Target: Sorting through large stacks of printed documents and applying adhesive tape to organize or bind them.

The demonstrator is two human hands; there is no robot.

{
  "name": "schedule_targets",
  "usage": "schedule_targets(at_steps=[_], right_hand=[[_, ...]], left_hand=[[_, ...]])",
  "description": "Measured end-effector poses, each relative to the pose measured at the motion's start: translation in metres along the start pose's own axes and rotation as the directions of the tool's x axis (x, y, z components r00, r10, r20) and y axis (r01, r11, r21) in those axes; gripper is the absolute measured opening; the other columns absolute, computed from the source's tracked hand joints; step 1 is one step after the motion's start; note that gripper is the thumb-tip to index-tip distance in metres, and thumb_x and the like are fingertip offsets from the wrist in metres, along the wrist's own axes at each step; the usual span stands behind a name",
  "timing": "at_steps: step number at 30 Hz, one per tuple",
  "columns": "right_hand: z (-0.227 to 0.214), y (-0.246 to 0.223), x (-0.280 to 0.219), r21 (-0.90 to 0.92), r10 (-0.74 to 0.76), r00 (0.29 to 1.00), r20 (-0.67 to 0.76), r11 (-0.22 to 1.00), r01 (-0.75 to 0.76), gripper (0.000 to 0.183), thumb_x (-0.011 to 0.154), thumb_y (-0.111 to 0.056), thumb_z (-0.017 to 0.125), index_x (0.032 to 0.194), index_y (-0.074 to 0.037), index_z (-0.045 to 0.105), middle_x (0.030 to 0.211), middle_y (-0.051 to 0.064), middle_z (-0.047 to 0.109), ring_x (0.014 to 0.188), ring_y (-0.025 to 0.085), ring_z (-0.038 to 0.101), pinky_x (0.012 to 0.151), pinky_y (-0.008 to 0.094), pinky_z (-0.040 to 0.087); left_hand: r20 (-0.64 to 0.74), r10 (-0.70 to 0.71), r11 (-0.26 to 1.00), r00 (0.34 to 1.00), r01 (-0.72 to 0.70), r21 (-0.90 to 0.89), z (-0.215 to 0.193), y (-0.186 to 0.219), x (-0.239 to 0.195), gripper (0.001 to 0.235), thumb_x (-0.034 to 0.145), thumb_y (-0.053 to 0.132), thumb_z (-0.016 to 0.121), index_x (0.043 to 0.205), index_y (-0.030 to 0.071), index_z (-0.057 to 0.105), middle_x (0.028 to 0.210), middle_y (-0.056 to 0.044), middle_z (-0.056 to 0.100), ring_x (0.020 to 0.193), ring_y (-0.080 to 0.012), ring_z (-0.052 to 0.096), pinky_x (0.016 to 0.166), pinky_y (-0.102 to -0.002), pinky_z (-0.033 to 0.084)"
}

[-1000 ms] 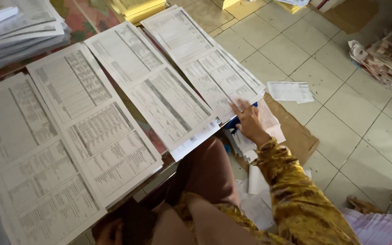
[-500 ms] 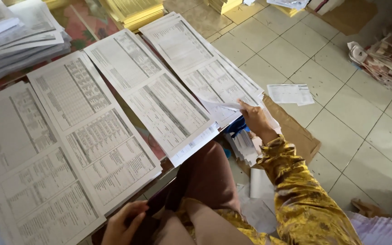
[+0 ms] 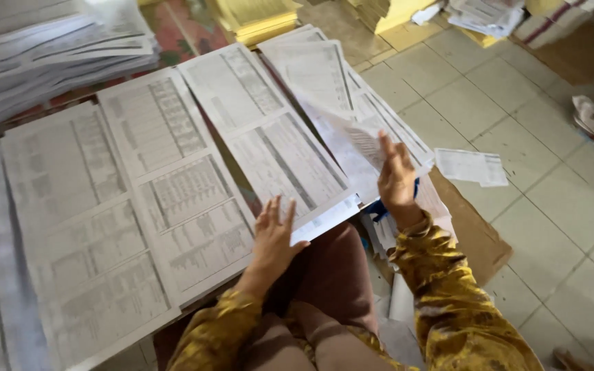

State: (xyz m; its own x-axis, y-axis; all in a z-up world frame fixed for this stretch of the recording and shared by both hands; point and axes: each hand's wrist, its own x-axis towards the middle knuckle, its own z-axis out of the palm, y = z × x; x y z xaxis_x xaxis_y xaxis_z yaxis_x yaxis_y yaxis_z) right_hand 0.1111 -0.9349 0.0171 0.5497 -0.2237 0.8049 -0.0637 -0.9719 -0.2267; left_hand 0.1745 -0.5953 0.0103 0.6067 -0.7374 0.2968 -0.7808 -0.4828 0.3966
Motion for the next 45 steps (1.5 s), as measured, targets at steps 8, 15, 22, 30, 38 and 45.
schedule_targets(at_steps=[8,15,22,30,38,45], right_hand=[[0.004,-0.144,-0.025,0.409,-0.222,0.972,0.081,0.897,0.171,0.033,0.099,-0.005,0.054,0.124,-0.012,0.075,0.091,0.011,0.067,0.073,0.032,0.065,0.065,0.037,0.057],[0.002,-0.163,-0.063,0.256,-0.335,0.795,0.506,0.938,0.232,0.027,0.084,-0.026,0.070,0.108,-0.014,0.076,0.115,0.006,0.073,0.108,0.030,0.070,0.096,0.045,0.054],[-0.012,-0.160,0.043,0.180,-0.267,0.961,0.067,0.951,0.252,0.049,0.106,0.006,0.045,0.155,0.006,0.040,0.148,0.021,0.063,0.078,0.020,0.073,0.054,0.026,0.049],[0.061,-0.208,0.005,0.531,-0.314,0.944,0.097,0.819,0.218,0.026,0.098,-0.014,0.069,0.123,-0.013,0.074,0.099,0.010,0.076,0.086,0.024,0.074,0.072,0.033,0.062],[0.038,-0.341,-0.077,0.502,-0.479,0.683,0.551,0.845,0.187,0.053,0.083,-0.037,0.076,0.127,-0.007,0.071,0.132,0.014,0.070,0.120,0.035,0.068,0.099,0.047,0.055],[0.047,-0.313,0.013,0.396,-0.379,0.737,0.560,0.904,0.164,0.030,0.093,0.003,0.059,0.121,-0.004,0.066,0.108,0.022,0.070,0.098,0.046,0.072,0.085,0.052,0.058]], left_hand=[[-0.214,0.059,0.993,0.975,-0.035,0.111,0.065,-0.017,-0.030,0.035,0.077,0.026,0.084,0.111,0.019,0.075,0.137,-0.009,0.064,0.134,-0.0312,0.057,0.117,-0.063,0.027],[-0.318,-0.004,0.986,0.948,-0.050,-0.162,0.006,-0.005,-0.033,0.034,0.098,0.017,0.065,0.131,0.020,0.071,0.114,-0.004,0.076,0.109,-0.0246,0.073,0.102,-0.044,0.055],[-0.375,-0.216,0.928,0.901,0.070,-0.366,-0.065,-0.040,-0.084,0.078,0.090,0.038,0.080,0.154,0.005,0.049,0.151,-0.026,0.050,0.144,-0.0507,0.041,0.119,-0.061,0.031],[-0.255,-0.268,0.918,0.929,0.326,0.225,-0.055,-0.095,-0.198,0.069,0.065,0.038,0.090,0.129,0.029,0.067,0.165,-0.015,0.035,0.153,-0.0468,0.025,0.118,-0.068,0.018],[-0.367,-0.236,0.941,0.900,0.307,0.146,-0.060,-0.098,-0.181,0.022,0.092,0.030,0.070,0.113,0.033,0.075,0.110,0.009,0.075,0.108,-0.0151,0.071,0.106,-0.051,0.047],[-0.469,-0.464,0.880,0.751,0.450,-0.151,-0.135,-0.106,-0.208,0.090,0.080,0.032,0.088,0.156,0.009,0.046,0.156,-0.025,0.045,0.143,-0.0491,0.041,0.116,-0.060,0.036]])
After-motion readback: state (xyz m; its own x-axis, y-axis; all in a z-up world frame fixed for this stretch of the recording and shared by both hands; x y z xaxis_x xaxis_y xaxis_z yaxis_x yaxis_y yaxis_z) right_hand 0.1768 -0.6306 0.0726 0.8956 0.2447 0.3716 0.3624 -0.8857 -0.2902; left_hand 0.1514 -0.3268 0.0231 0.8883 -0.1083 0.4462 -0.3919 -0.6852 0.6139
